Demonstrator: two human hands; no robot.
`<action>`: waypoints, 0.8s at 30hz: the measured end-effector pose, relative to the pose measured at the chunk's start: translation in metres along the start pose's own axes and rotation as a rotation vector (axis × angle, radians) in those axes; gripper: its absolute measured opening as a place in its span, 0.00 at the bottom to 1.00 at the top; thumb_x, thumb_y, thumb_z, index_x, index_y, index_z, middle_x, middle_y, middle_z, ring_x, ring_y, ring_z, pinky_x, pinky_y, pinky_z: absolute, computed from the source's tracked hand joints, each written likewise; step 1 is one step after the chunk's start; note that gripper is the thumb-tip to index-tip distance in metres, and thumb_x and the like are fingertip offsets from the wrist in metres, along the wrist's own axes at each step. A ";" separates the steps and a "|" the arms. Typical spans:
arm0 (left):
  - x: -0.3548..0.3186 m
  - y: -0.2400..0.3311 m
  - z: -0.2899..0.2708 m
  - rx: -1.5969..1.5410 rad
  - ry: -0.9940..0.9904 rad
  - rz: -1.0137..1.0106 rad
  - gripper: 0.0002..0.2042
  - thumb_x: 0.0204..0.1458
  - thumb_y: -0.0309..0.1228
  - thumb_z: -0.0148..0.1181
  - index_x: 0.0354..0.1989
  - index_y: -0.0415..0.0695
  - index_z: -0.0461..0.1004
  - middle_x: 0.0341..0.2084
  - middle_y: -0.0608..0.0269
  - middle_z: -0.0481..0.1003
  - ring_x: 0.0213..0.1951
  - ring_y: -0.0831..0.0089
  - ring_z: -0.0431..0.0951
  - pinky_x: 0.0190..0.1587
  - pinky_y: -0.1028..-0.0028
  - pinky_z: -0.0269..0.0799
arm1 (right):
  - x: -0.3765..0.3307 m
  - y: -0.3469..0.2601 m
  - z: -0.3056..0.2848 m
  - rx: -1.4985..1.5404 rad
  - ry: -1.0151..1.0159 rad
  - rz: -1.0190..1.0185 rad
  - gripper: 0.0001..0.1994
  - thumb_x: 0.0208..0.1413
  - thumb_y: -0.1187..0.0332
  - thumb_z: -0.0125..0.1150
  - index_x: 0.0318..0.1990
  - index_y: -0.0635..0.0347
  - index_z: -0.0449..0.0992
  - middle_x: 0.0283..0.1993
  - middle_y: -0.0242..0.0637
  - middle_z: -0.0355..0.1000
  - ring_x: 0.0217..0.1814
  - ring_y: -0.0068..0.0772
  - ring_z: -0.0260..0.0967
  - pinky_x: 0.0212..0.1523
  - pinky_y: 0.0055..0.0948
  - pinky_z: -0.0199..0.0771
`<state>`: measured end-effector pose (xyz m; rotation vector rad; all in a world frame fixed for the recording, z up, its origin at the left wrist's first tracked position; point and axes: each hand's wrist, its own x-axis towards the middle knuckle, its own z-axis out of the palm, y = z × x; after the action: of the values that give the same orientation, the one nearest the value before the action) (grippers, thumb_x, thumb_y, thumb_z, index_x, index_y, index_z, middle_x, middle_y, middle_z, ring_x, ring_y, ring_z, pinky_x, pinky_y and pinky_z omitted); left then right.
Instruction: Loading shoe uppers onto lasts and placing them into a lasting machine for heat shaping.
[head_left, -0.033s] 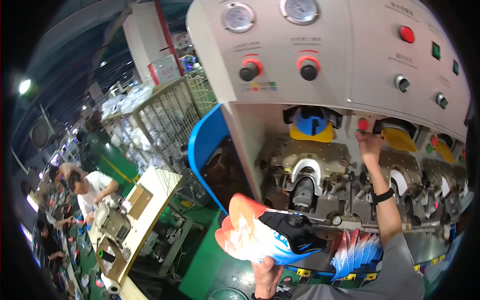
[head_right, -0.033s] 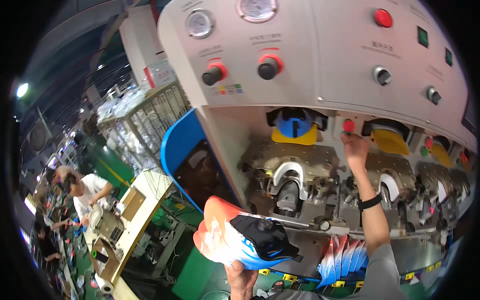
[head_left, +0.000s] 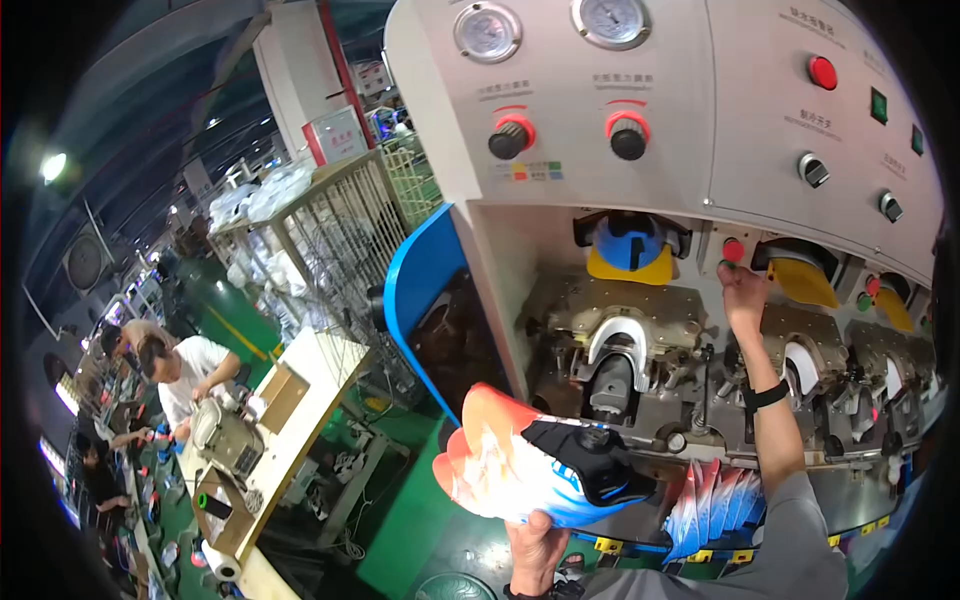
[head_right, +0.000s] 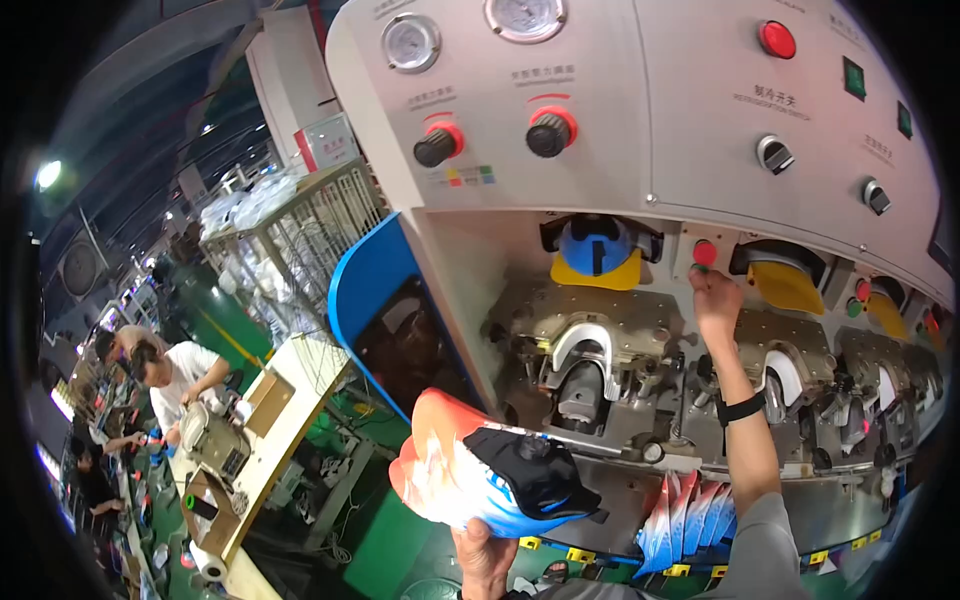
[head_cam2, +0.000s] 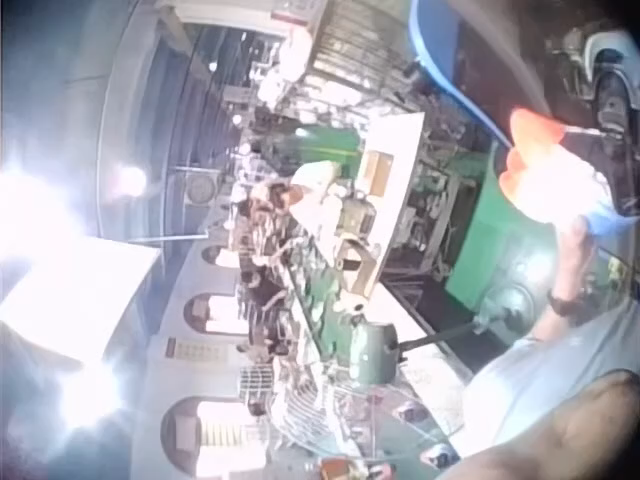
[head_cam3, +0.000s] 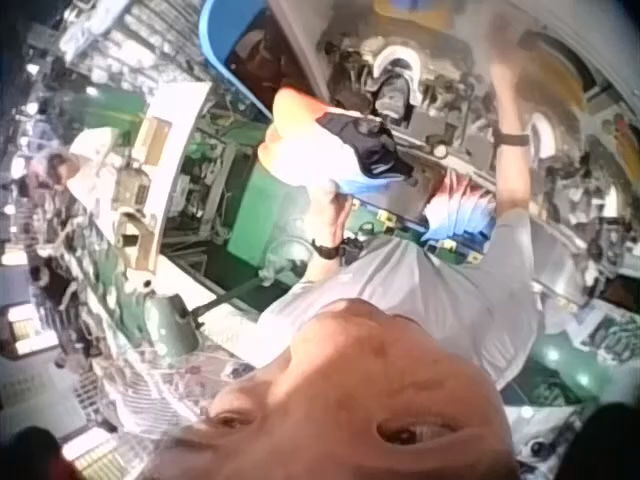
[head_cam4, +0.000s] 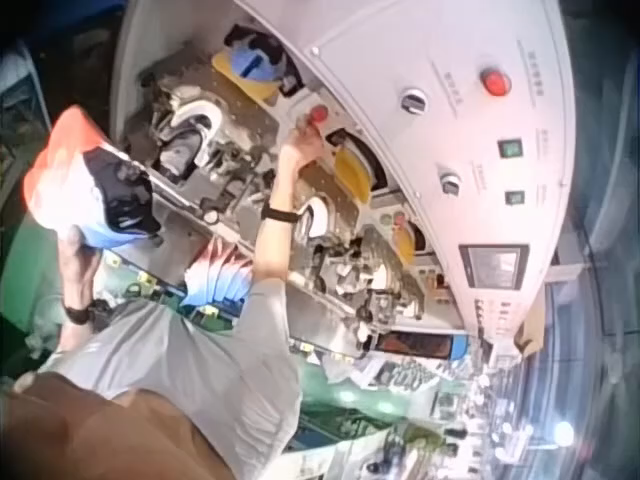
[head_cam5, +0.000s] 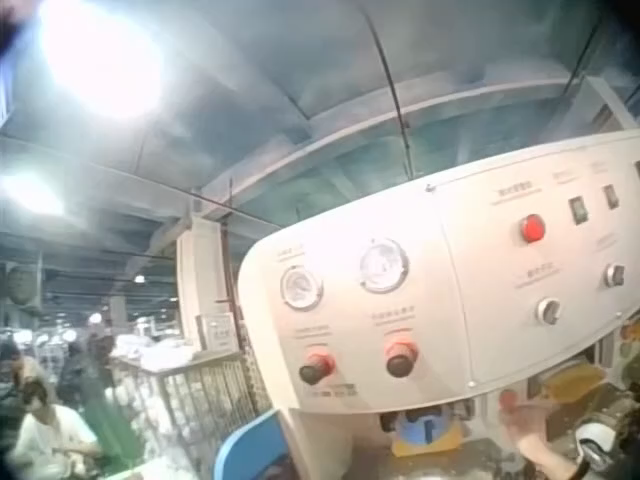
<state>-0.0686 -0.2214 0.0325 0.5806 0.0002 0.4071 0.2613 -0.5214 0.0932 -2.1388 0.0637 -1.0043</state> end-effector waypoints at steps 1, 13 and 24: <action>-0.002 0.000 -0.004 -0.026 0.015 0.003 0.44 0.41 0.42 0.76 0.65 0.41 0.56 0.56 0.59 0.68 0.57 0.62 0.70 0.62 0.59 0.65 | -0.001 -0.002 0.006 -0.056 0.056 -0.074 0.16 0.55 0.59 0.60 0.26 0.66 0.77 0.23 0.53 0.71 0.28 0.54 0.71 0.30 0.44 0.66; -0.006 0.001 0.018 -0.029 -0.033 -0.034 0.45 0.41 0.45 0.75 0.65 0.42 0.54 0.56 0.61 0.68 0.57 0.64 0.71 0.59 0.61 0.69 | -0.187 -0.148 -0.135 0.875 -0.861 -0.439 0.29 0.36 0.59 0.81 0.46 0.65 0.78 0.46 0.43 0.74 0.33 0.25 0.73 0.25 0.19 0.72; -0.001 -0.021 0.045 0.037 -0.256 -0.081 0.36 0.51 0.60 0.58 0.56 0.41 0.63 0.40 0.67 0.73 0.52 0.66 0.71 0.60 0.58 0.66 | -0.187 -0.106 -0.207 0.649 -0.122 -0.326 0.13 0.50 0.68 0.71 0.35 0.65 0.73 0.38 0.45 0.75 0.40 0.39 0.73 0.43 0.33 0.73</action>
<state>-0.0567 -0.2615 0.0587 0.6639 -0.2135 0.2521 -0.0345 -0.5102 0.1264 -1.6237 -0.6075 -0.9083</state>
